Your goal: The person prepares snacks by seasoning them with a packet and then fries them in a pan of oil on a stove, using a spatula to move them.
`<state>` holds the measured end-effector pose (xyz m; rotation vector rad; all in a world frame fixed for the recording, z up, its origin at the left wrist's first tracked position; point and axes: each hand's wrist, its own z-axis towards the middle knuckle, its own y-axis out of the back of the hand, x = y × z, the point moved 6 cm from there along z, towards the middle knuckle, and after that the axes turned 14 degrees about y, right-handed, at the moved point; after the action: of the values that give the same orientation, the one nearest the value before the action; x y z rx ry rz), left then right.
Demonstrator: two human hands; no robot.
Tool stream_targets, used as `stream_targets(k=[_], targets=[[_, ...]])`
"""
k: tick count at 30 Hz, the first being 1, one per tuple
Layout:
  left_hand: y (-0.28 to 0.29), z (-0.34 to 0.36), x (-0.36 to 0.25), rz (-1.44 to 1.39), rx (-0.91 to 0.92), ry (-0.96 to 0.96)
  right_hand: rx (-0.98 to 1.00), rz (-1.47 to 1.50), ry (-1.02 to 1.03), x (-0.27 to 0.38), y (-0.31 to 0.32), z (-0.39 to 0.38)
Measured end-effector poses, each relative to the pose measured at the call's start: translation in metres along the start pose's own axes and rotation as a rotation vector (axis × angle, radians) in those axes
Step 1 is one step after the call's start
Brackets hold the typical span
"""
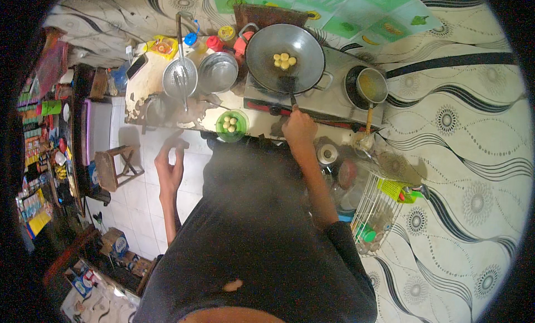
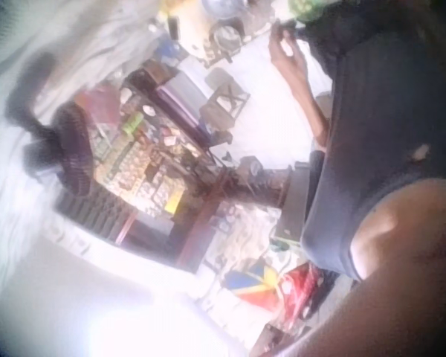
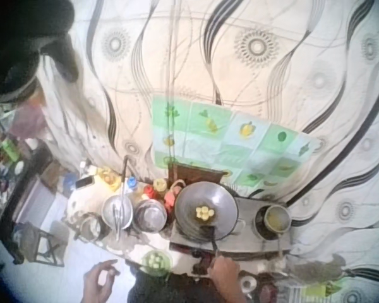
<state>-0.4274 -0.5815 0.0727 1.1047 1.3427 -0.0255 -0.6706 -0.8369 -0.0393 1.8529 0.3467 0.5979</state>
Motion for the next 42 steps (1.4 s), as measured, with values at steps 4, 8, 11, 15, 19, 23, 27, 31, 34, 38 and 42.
stream_targets(k=[4, 8, 11, 15, 19, 23, 27, 31, 34, 38, 42], targets=[[0.002, 0.004, -0.005, -0.006, -0.023, -0.011, 0.05, 0.025, -0.018, -0.006, 0.003, -0.003], [0.004, 0.0, 0.001, -0.041, 0.009, 0.141, 0.003, 0.027, -0.007, -0.002, 0.014, -0.007], [0.005, -0.001, 0.005, -0.041, 0.001, 0.154, 0.013, 0.018, 0.014, -0.002, 0.012, -0.001], [0.008, -0.006, -0.001, -0.016, -0.006, 0.122, 0.054, 0.05, -0.008, 0.002, 0.017, 0.003], [0.008, -0.003, -0.004, 0.012, -0.051, 0.044, -0.012, 0.113, 0.001, 0.003, -0.003, 0.014], [0.006, -0.01, -0.006, 0.022, -0.071, 0.008, 0.072, 0.126, 0.034, 0.019, -0.009, 0.012], [0.001, -0.007, -0.01, -0.023, -0.061, 0.033, 0.071, 0.254, 0.11, 0.036, -0.021, 0.013], [0.001, -0.008, -0.012, -0.039, -0.037, 0.081, 0.118, 0.303, 0.15, 0.049, -0.022, 0.016], [-0.003, -0.006, -0.011, -0.053, -0.011, 0.126, 0.142, 0.413, 0.211, 0.045, -0.032, 0.036], [0.001, -0.004, -0.017, -0.019, -0.036, 0.014, 0.213, 0.707, 0.15, 0.07, -0.028, 0.05], [0.001, -0.003, -0.012, -0.009, -0.062, -0.002, 0.029, 1.012, 0.148, 0.065, -0.058, 0.077]])
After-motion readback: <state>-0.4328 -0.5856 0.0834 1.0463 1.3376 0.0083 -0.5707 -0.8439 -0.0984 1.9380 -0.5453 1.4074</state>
